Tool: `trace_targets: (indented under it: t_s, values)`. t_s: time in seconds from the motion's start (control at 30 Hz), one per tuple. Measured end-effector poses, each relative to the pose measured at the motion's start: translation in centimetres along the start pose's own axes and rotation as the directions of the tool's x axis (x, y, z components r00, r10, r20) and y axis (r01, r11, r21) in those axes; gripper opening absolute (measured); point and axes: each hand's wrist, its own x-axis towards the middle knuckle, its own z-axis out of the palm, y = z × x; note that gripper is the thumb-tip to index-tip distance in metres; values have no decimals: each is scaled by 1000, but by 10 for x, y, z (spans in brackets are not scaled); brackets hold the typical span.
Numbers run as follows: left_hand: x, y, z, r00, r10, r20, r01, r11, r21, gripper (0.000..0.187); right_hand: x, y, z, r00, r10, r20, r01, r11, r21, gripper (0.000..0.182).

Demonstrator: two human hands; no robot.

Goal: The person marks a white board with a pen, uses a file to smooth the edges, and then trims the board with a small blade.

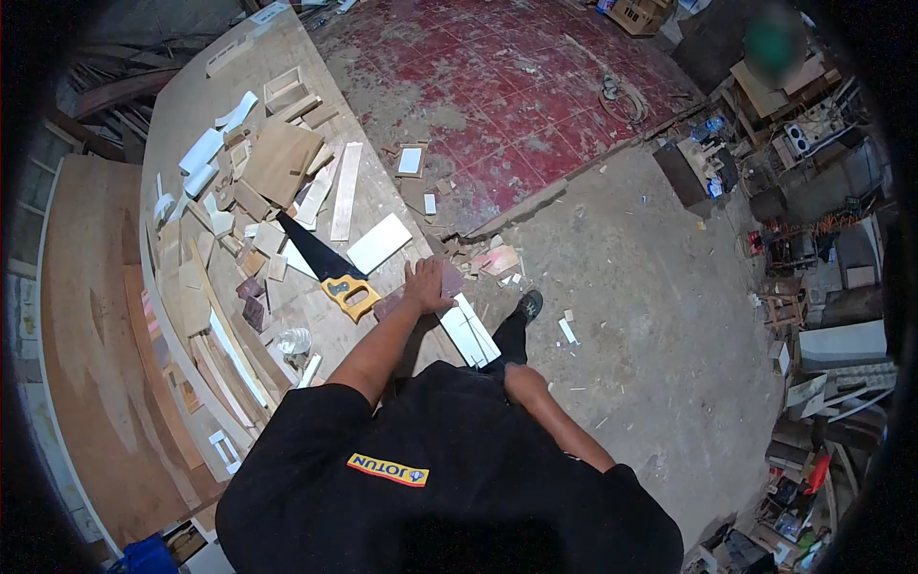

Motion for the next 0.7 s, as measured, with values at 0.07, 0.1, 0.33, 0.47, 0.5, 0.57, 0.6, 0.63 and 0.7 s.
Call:
trace_targets:
  t_s: [0.07,0.1,0.33,0.47,0.5,0.57,0.6,0.63,0.7]
  values:
    - [1,0,1,1000,-5,8,5,1000,20,121,-3,-24,-13,995,-71,65,73,997,-23,22]
    - [1,1,0,1000,-5,9,5,1000,24,121,-2,-31,-18,995,-73,64,74,997,-20,22]
    - [2,0,4,1000,8,-3,-7,999,48,125,30,-64,-54,971,-88,224,113,989,-100,25]
    - [2,-1,4,1000,15,-18,-15,999,35,127,45,-82,-54,930,-71,360,156,965,-212,26]
    - [1,0,5,1000,15,-20,-15,999,34,127,45,-82,-48,930,-71,360,156,964,-214,26]
    - [1,-1,4,999,14,-34,-13,1000,26,127,48,-80,-22,931,-98,352,192,951,-244,26]
    - [2,-1,2,999,10,-41,-9,1000,25,127,46,-69,-9,947,-153,283,215,956,-202,25]
    - [1,-1,2,999,12,-36,-11,1000,22,126,37,-63,-13,946,-155,283,219,953,-208,25]
    - [1,-3,3,1000,7,-30,-7,1000,14,126,20,-48,-23,976,-177,129,200,961,-191,26]
